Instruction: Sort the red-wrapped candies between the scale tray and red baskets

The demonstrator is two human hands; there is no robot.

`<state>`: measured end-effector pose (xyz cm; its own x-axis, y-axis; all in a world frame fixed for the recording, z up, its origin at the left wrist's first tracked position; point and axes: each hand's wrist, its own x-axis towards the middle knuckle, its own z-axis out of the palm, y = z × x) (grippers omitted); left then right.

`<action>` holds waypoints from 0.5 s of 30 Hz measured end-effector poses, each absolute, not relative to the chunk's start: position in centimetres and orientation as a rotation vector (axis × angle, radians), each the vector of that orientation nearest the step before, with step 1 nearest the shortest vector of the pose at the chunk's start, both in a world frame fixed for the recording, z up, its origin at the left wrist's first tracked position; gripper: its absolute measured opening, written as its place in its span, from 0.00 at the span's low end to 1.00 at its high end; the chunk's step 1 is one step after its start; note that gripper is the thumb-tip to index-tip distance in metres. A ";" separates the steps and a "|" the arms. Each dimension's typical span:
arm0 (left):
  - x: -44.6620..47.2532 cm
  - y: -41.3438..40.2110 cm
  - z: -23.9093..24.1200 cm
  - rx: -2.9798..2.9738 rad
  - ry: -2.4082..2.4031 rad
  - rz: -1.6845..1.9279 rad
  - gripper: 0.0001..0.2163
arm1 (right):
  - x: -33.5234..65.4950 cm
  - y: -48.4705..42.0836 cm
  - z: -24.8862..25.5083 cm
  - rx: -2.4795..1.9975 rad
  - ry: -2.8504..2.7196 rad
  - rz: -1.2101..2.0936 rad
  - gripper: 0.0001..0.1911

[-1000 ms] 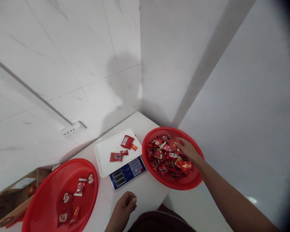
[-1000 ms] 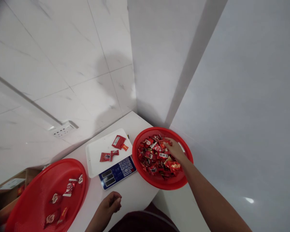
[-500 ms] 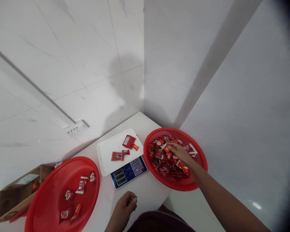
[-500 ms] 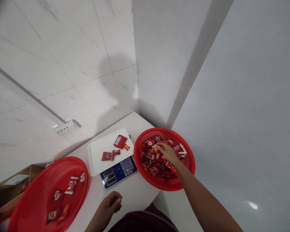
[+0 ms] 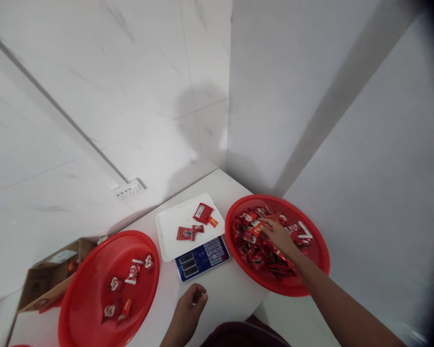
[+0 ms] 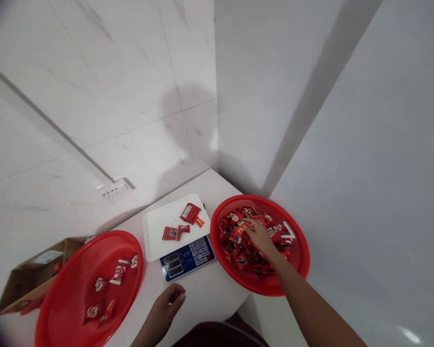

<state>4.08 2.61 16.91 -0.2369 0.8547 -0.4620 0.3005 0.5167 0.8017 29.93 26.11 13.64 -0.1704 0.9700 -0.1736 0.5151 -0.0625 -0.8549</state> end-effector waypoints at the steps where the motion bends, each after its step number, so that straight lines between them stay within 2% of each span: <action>1: 3.4 2.7 16.8 1.013 1.897 0.737 0.10 | 29.9 26.2 13.1 -1.594 -1.749 1.093 0.19; 4: 0.1 2.6 16.3 1.208 2.318 0.808 0.17 | 29.3 26.4 11.6 -1.484 -1.917 0.837 0.22; 7: -3.7 2.0 15.5 1.257 2.635 0.701 0.24 | 28.4 26.1 10.0 -1.380 -2.080 0.669 0.24; 11: -6.1 -0.4 15.0 0.983 2.521 0.548 0.32 | 27.3 25.6 8.6 -1.403 -2.159 0.665 0.24; 15: -5.1 -4.6 14.5 0.813 2.377 0.529 0.30 | 27.1 25.3 8.2 -1.438 -2.201 0.669 0.23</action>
<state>-5.14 -4.63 14.47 -0.6550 0.6516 -0.3827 0.4275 0.7371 0.5233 27.14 25.29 8.21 -0.3728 0.9237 0.0882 0.7186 0.3475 -0.6024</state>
